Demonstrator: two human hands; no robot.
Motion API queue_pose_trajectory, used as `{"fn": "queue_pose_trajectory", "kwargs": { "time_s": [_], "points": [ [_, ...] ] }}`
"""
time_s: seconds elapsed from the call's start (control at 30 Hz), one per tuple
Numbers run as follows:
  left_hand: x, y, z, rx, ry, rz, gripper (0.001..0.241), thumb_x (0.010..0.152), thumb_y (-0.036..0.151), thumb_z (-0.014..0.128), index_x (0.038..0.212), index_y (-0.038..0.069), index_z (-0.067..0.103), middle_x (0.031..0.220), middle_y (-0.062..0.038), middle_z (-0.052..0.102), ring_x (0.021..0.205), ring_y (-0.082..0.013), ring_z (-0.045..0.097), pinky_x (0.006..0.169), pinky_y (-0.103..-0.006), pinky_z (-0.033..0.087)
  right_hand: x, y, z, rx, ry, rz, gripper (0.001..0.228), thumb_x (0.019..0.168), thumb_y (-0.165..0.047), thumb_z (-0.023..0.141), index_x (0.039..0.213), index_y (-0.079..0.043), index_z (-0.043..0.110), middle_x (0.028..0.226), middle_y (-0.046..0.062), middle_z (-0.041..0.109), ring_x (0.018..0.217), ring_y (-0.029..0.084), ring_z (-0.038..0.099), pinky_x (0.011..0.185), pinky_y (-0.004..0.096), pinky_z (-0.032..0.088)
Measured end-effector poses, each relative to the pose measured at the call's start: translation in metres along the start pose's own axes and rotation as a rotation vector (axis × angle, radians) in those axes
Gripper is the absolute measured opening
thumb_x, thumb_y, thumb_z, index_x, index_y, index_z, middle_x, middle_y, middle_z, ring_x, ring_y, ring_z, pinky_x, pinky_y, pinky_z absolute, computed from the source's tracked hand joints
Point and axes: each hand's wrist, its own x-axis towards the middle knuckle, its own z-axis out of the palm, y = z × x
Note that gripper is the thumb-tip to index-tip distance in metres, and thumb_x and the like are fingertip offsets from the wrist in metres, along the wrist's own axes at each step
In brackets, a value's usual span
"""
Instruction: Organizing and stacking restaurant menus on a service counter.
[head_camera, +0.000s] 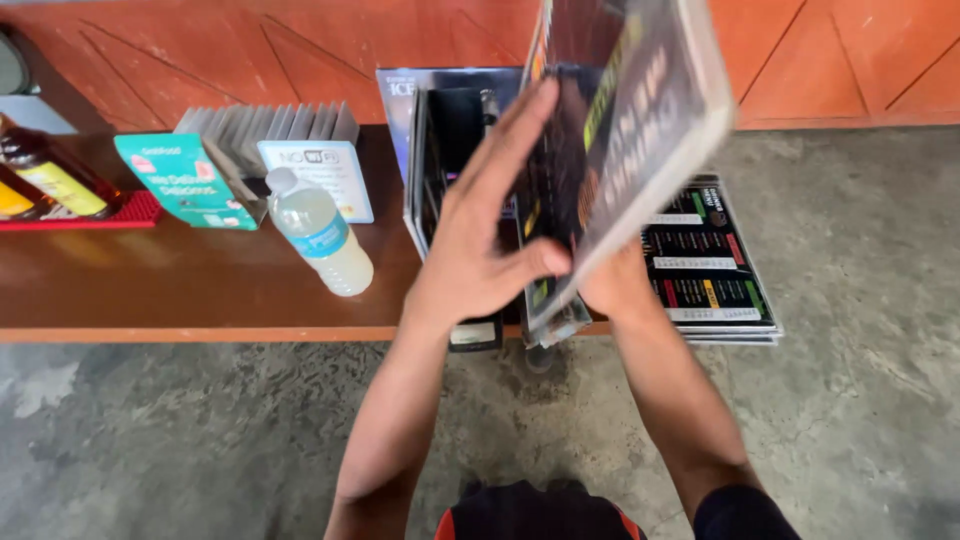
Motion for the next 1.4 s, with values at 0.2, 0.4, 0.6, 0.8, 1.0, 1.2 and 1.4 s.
{"fn": "queue_pose_trajectory", "kwargs": {
  "time_s": [0.2,0.4,0.6,0.8,1.0,1.2,1.4],
  "points": [
    [0.008,0.014,-0.034,-0.021,0.036,-0.051,0.106,0.093,0.084,0.058,0.165,0.011,0.033,0.167,-0.009,0.036,0.159,-0.0269,0.034,0.132,-0.0367,0.032,0.04,-0.032,0.025,0.214,-0.071,-0.091,0.055,0.118,-0.027,0.038,0.163,0.001,0.022,0.169,0.011,0.03,0.157,0.023,0.035,0.133,0.038,0.032],
    [-0.001,0.015,-0.046,-0.15,0.042,-0.126,0.108,0.093,0.078,0.066,0.166,0.007,0.027,0.17,-0.013,0.04,0.154,-0.0253,0.041,0.128,-0.0369,0.039,0.028,0.019,0.038,0.417,-0.069,0.078,0.056,0.118,-0.027,0.039,0.166,0.0,0.025,0.168,0.013,0.041,0.157,0.024,0.042,0.134,0.039,0.035],
    [-0.021,-0.011,-0.042,-0.515,0.042,-0.116,0.088,0.105,0.051,0.069,0.164,-0.001,0.029,0.17,-0.012,0.024,0.16,-0.0229,0.025,0.135,-0.0364,0.019,0.016,0.052,0.056,0.367,0.024,0.251,0.058,0.112,-0.022,0.047,0.162,-0.001,0.028,0.151,0.008,0.047,0.134,0.016,0.049,0.115,0.034,0.043],
    [-0.018,-0.004,-0.051,-0.385,-0.007,-0.168,0.075,0.102,0.015,0.067,0.164,-0.002,0.029,0.171,-0.017,0.034,0.159,-0.0265,0.027,0.135,-0.0366,0.019,0.005,0.085,0.052,0.307,0.089,0.289,0.045,0.111,-0.018,0.047,0.152,-0.001,0.046,0.134,0.004,0.06,0.12,0.01,0.055,0.107,0.03,0.046],
    [-0.017,-0.007,-0.061,0.112,-0.02,-0.192,0.077,0.086,0.008,0.072,0.158,0.011,0.048,0.165,-0.011,0.046,0.16,-0.0296,0.042,0.135,-0.039,0.033,-0.014,0.138,0.046,0.228,0.039,0.377,0.027,0.113,-0.006,0.056,0.138,0.003,0.062,0.109,0.01,0.059,0.097,0.016,0.054,0.089,0.033,0.046],
    [-0.043,-0.037,-0.052,0.153,0.048,-0.16,0.074,0.08,0.004,0.074,0.151,0.013,0.055,0.171,-0.017,0.032,0.163,-0.0378,0.03,0.135,-0.0468,0.029,0.001,0.091,0.058,-0.007,-0.079,0.113,0.055,0.104,0.005,0.049,0.158,-0.005,0.043,0.158,0.014,0.048,0.146,0.022,0.047,0.122,0.034,0.038],
    [-0.06,-0.041,-0.041,0.076,0.143,-0.231,0.085,0.075,-0.005,0.073,0.154,0.014,0.046,0.172,-0.019,0.029,0.163,-0.0357,0.032,0.132,-0.0429,0.032,-0.003,0.091,0.074,0.112,-0.095,0.36,0.051,0.105,0.001,0.044,0.155,-0.005,0.043,0.151,0.012,0.056,0.14,0.021,0.053,0.119,0.034,0.041]
  ]
}}
